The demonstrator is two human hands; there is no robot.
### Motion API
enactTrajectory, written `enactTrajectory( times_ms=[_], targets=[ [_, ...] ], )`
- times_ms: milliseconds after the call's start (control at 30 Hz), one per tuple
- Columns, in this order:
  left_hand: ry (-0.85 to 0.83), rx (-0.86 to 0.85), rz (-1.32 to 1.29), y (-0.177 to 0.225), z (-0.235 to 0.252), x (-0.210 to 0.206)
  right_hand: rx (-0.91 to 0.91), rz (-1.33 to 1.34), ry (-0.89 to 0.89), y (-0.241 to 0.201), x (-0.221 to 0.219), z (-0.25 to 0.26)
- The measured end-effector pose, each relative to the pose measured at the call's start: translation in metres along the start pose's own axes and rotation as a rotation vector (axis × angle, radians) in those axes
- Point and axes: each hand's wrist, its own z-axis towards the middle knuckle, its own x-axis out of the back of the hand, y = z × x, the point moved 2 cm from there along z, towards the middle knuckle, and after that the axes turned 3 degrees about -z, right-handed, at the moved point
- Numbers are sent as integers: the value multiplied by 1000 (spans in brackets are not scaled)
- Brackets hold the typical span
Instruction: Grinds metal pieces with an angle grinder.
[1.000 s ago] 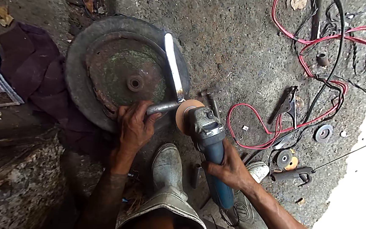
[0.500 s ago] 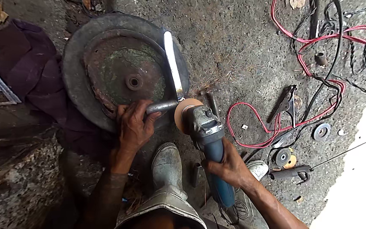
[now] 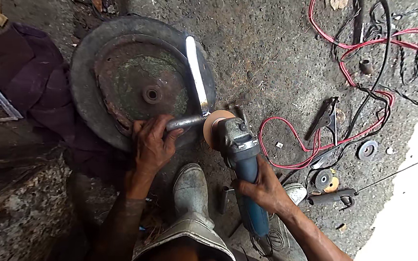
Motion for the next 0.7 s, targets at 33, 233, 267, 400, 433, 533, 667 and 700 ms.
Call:
enactTrajectory(
  times_ms=[33,233,267,400,433,533,667,700],
  targets=[
    [2,-1,1,1,0,0,-3,3,1,0,0,1],
    [7,-10,-1,1,0,0,-2,38,17,0,0,0],
    [9,-11,2,0,0,0,1,47,21,0,1,0],
    [15,-14,3,-1,-1,0,2,54,31,-1,5,-2],
    [16,-18,2,-1,-1,0,1,62,30,-1,5,-2],
    [18,-23,2,-1,-1,-1,-8,60,40,-2,5,-1],
    [18,-19,4,-1,-1,0,-14,69,46,-6,4,4],
    [17,-18,4,-1,-1,0,-17,66,48,-8,4,5]
  ],
)
